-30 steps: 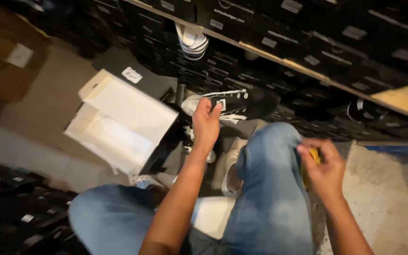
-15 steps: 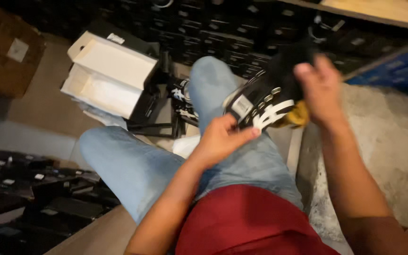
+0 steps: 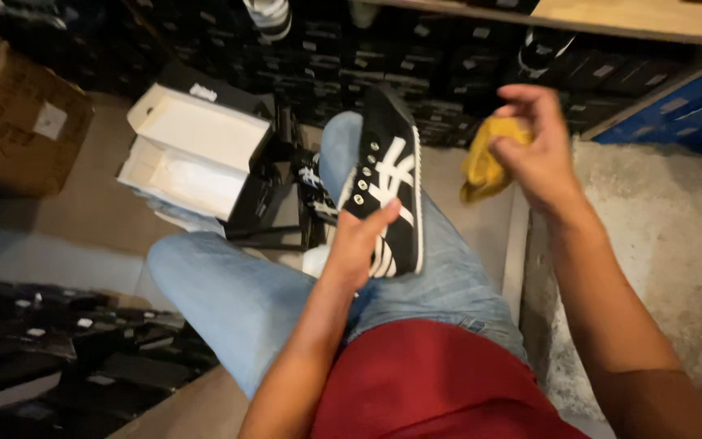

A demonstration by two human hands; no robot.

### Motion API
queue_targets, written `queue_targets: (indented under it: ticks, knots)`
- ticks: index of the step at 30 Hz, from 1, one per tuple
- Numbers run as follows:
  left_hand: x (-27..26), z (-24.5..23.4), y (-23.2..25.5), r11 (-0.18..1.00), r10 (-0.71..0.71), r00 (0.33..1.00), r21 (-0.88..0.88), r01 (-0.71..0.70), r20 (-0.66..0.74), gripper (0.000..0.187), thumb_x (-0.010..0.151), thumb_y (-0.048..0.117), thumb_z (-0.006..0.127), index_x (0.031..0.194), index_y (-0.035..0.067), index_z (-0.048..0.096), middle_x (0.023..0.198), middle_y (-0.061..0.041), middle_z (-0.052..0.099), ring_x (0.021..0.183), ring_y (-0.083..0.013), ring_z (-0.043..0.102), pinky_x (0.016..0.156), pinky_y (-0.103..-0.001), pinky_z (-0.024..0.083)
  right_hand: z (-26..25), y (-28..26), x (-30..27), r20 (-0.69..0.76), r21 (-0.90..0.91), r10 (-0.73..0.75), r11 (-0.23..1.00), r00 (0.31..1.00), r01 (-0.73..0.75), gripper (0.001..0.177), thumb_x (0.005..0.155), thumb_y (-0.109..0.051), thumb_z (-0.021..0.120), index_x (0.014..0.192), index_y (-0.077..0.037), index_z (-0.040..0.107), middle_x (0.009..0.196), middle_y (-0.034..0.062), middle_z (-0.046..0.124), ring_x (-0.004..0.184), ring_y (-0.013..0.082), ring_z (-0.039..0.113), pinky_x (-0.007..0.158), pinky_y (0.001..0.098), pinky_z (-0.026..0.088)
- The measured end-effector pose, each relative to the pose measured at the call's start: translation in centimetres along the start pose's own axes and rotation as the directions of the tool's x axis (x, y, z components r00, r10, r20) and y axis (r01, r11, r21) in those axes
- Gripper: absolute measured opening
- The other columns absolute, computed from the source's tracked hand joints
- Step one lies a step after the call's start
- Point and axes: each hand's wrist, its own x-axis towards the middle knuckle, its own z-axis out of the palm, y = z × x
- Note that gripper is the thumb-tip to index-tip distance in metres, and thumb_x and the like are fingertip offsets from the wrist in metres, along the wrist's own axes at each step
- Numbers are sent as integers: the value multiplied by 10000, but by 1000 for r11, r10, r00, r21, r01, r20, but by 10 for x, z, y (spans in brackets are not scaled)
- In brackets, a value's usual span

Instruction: The person cleans a black and white shoe by wiping the upper, sole, and sides with a yellow cloth.

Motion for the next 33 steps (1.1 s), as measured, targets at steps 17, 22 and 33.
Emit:
queue_targets:
  ticks: [17, 22, 33]
  knots:
    - [3, 17, -3, 993, 114, 976, 37, -109, -184, 350, 878, 101, 824, 1165, -68, 717, 1042, -159, 748, 889, -191, 686, 733, -407, 638, 74, -7, -73, 171, -297, -266, 904, 949, 307, 97, 939, -42, 757, 1033, -47, 779, 838, 122, 650, 748, 315, 660, 705, 394, 524]
    - [5, 11, -25, 993, 120, 969, 49, -112, -218, 332, 858, 122, 849, 1114, -60, 743, 980, -150, 752, 845, -171, 684, 702, -379, 633, 61, -20, -124, 180, -311, -241, 906, 954, 287, 111, 936, -60, 733, 1029, -76, 792, 876, 107, 699, 770, 318, 695, 712, 368, 529]
    - [5, 3, -29, 994, 109, 974, 23, -106, -200, 346, 886, 84, 816, 1187, -58, 723, 1058, -164, 753, 898, -210, 703, 733, -397, 642, 97, 18, -8, 26, -237, -472, 854, 881, 464, 27, 965, -20, 732, 949, 1, 736, 788, 178, 611, 700, 379, 628, 654, 431, 489]
